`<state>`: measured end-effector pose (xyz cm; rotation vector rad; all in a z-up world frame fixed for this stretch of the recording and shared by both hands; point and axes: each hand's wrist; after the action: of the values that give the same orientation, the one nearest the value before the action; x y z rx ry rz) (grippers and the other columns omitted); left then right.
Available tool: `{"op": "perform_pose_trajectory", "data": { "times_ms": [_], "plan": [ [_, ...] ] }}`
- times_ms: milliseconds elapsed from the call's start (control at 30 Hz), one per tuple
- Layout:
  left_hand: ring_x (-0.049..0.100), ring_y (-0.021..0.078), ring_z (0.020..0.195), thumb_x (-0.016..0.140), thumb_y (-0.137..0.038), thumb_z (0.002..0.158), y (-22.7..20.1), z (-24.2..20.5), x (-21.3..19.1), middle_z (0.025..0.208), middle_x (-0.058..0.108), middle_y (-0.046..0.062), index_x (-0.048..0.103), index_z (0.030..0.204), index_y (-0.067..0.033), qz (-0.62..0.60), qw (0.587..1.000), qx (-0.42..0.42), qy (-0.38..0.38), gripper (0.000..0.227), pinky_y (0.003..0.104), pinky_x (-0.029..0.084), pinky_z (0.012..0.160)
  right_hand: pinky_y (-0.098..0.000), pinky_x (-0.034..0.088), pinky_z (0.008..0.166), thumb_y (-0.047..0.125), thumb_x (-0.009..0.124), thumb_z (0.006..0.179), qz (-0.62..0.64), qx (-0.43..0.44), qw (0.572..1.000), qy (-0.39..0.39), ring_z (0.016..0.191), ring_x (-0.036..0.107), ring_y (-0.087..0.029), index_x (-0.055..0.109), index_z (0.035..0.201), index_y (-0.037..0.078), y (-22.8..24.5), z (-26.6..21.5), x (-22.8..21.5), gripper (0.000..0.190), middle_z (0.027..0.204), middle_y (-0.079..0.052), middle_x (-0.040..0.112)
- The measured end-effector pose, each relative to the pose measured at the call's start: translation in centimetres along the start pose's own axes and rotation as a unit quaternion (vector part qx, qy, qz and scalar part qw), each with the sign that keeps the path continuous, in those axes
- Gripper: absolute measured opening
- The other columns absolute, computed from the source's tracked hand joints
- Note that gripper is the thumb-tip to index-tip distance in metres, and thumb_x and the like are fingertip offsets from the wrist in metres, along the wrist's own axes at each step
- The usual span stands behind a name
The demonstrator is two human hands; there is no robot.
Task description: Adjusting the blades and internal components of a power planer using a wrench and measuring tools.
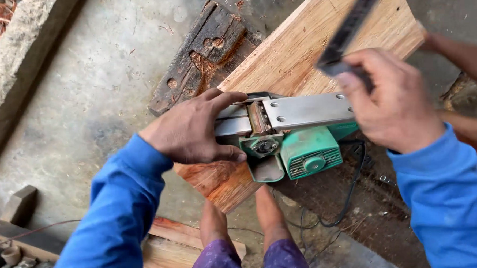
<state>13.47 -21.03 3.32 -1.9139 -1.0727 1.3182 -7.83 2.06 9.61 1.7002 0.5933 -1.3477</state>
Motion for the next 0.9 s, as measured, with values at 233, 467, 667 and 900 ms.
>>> {"op": "perform_pose_trajectory", "data": {
  "times_ms": [233, 467, 667, 900],
  "plan": [
    [0.070, 0.0371, 0.105, 0.095, -0.051, 0.051, -1.6, 2.9, -0.5, 0.115, 0.072, 0.019, 0.044, 0.153, -0.0202, 0.054, 0.988, -0.081, 0.117, 0.119, 0.045, 0.055, 0.093, -0.0410, 0.055, 0.074, 0.013, 0.072, 0.096, 0.130, -0.112, 0.975, 0.140, 0.085, 0.071, -0.034, 0.067, 0.110, -0.001, -0.9, 3.7, 4.3, 0.019, 0.096, -0.019, 0.070],
    [0.072, 0.0359, 0.103, 0.102, -0.052, 0.042, -1.2, 3.0, 0.0, 0.118, 0.073, 0.017, 0.046, 0.151, -0.0245, 0.060, 0.981, -0.148, 0.109, 0.126, 0.045, 0.057, 0.088, -0.0422, 0.054, 0.074, 0.013, 0.076, 0.094, 0.131, -0.153, 0.959, 0.199, 0.082, 0.071, -0.032, 0.070, 0.105, 0.002, -0.8, 4.3, 5.8, 0.017, 0.088, -0.017, 0.070],
    [0.073, 0.0345, 0.101, 0.101, -0.053, 0.040, -2.3, 3.3, -0.2, 0.110, 0.075, 0.017, 0.050, 0.153, -0.0310, 0.086, 0.972, -0.182, 0.117, 0.126, 0.046, 0.057, 0.088, -0.0406, 0.053, 0.069, 0.011, 0.075, 0.094, 0.169, -0.146, 0.950, 0.220, 0.077, 0.069, -0.028, 0.069, 0.103, 0.003, -0.9, 4.2, 6.5, 0.014, 0.086, -0.014, 0.068],
    [0.075, 0.0337, 0.101, 0.109, -0.057, 0.040, -2.4, 3.6, 0.0, 0.109, 0.075, 0.017, 0.043, 0.158, -0.0387, 0.121, 0.949, -0.248, 0.155, 0.137, 0.043, 0.058, 0.092, -0.0421, 0.051, 0.066, 0.011, 0.077, 0.092, 0.165, -0.169, 0.953, 0.188, 0.077, 0.068, -0.029, 0.068, 0.099, 0.003, 0.0, 4.4, 6.9, 0.014, 0.086, -0.015, 0.068]
  ]
}}
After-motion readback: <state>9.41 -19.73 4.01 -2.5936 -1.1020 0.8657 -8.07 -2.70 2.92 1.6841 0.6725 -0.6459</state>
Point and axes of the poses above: each hand's wrist, its own z-axis towards the middle knuckle, its own x-axis out of the palm, y = z × x
